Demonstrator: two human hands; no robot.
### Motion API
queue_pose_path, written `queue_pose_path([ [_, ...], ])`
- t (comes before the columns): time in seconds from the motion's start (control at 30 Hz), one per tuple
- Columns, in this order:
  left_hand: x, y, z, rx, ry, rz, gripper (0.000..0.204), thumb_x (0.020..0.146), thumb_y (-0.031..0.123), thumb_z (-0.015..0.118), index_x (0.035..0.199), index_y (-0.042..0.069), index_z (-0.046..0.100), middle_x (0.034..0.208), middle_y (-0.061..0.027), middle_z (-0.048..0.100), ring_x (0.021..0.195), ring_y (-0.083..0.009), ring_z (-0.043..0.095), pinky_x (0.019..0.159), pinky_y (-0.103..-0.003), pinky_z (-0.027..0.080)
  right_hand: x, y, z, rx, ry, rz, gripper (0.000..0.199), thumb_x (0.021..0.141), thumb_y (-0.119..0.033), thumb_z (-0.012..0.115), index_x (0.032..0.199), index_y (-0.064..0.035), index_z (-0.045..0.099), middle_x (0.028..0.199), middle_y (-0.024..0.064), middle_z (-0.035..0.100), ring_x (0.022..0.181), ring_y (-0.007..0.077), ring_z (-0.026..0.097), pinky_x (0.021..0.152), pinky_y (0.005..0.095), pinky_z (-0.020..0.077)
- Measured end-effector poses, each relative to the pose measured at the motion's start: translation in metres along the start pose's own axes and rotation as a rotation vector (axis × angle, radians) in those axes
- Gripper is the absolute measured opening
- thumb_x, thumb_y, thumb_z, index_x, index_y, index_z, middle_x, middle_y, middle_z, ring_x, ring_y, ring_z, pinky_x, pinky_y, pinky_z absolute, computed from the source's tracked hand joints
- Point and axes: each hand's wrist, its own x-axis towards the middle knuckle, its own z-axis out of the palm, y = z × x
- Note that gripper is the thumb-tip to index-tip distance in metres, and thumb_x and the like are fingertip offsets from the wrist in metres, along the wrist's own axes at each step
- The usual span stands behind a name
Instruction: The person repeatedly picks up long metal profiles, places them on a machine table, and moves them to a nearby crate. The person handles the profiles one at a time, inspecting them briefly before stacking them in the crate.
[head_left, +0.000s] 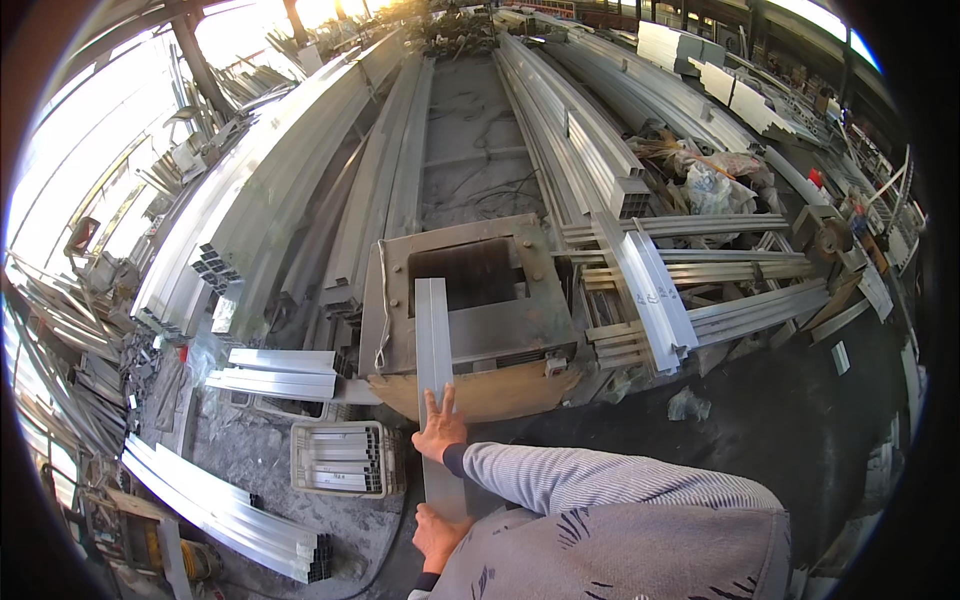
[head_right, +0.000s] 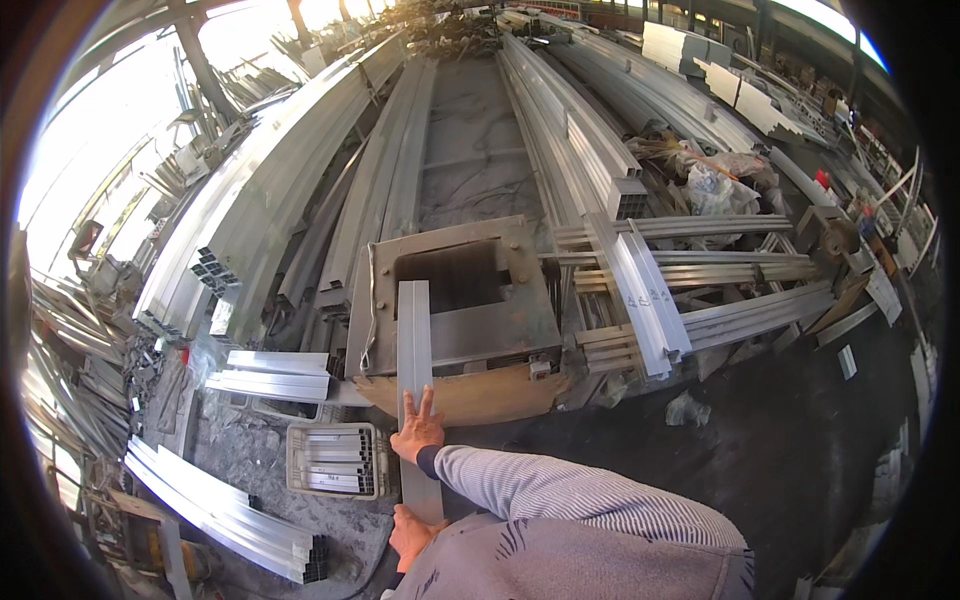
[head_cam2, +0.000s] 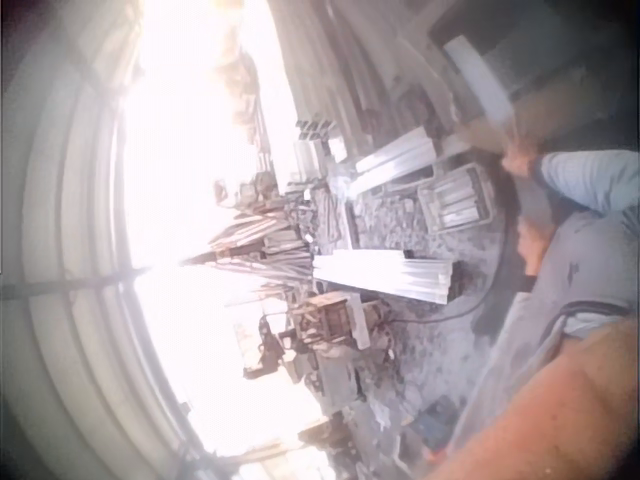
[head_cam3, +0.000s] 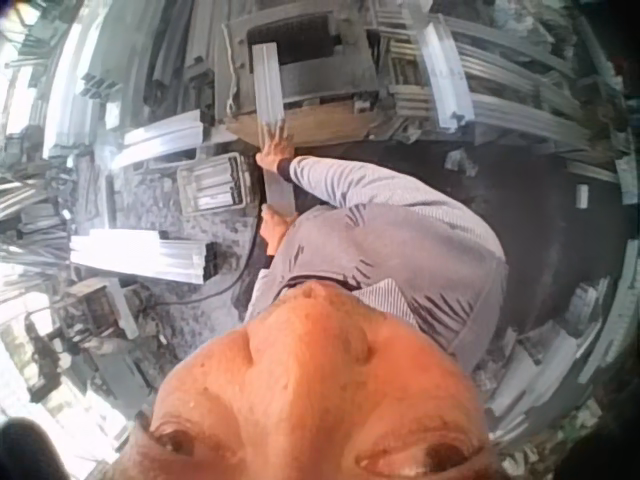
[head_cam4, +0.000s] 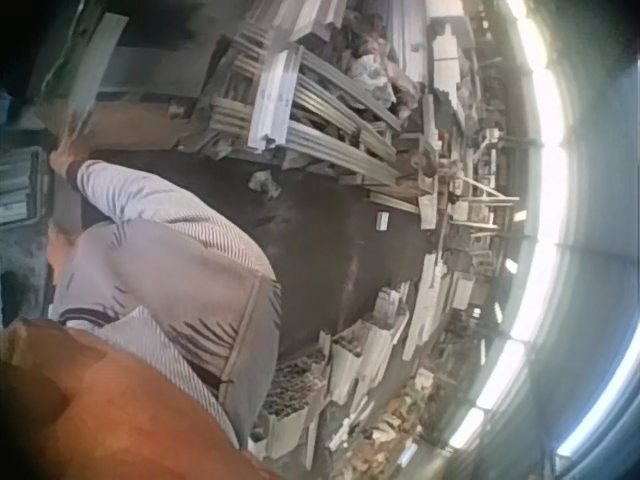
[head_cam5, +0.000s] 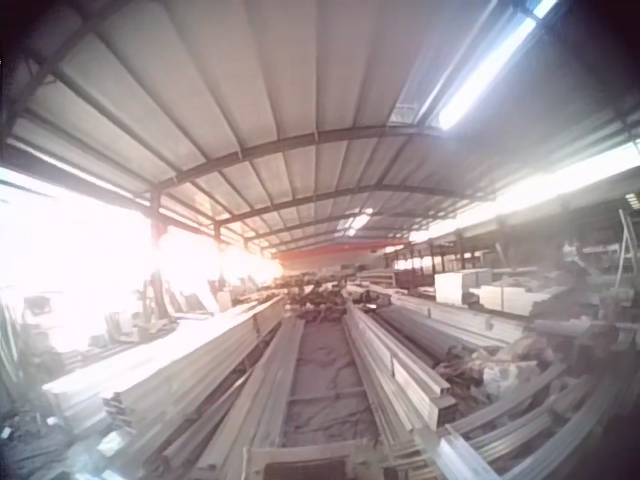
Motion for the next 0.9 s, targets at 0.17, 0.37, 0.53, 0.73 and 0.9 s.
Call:
queue_pose_path([
  [0.17,0.061,-0.050,-0.004,-0.825,-0.517,-0.045,0.064,0.093,0.048,0.072,0.133,0.000,0.057,0.133,-0.0211,0.069,0.115,-0.0347,0.070,0.093,-0.046,0.057,0.035,0.010,-0.001,0.220,0.166,-0.138,0.103,0.077,-0.037,0.079,0.166,-0.0200,0.030,0.172,0.0234,0.015,0.130,0.0526,0.053,0.111,0.0535,0.0495],
  [0.37,0.088,-0.033,0.004,-1.697,-1.013,-0.169,0.049,0.102,0.025,0.061,0.142,-0.003,0.057,0.136,-0.0169,0.067,0.122,-0.0342,0.066,0.108,-0.052,0.052,0.109,0.035,-0.004,0.762,0.269,-0.342,0.105,0.077,-0.030,0.082,0.163,-0.0018,0.030,0.165,0.0281,0.031,0.154,0.0437,0.032,0.128,0.0436,0.0269],
  [0.53,0.138,0.074,-0.016,-1.442,-0.791,0.106,0.051,0.094,0.034,0.072,0.125,-0.004,0.059,0.109,-0.0137,0.069,0.093,-0.0259,0.070,0.084,-0.041,0.060,0.191,0.051,-0.039,1.096,0.049,-0.289,0.095,0.083,-0.024,0.075,0.163,0.0016,0.031,0.159,0.0264,0.042,0.151,0.0414,0.036,0.127,0.0466,0.0265],
  [0.73,0.240,0.202,-0.063,-0.211,-0.045,0.138,0.086,0.067,0.050,0.087,0.121,-0.009,0.056,0.111,-0.0298,0.074,0.108,-0.0461,0.072,0.093,-0.049,0.057,0.273,0.005,-0.107,-0.020,0.449,-0.464,0.101,0.080,-0.040,0.075,0.166,-0.0092,0.032,0.167,0.0274,0.029,0.155,0.0455,0.027,0.126,0.0592,0.0231],
  [0.9,0.283,0.272,-0.090,-0.006,0.037,0.108,0.088,0.067,0.047,0.088,0.124,-0.009,0.051,0.111,-0.0283,0.074,0.108,-0.0432,0.073,0.095,-0.047,0.058,0.329,-0.019,-0.136,-0.300,0.155,-0.281,0.096,0.083,-0.052,0.071,0.164,-0.0120,0.038,0.171,0.0222,0.028,0.161,0.0408,0.019,0.129,0.0513,0.0192],
])
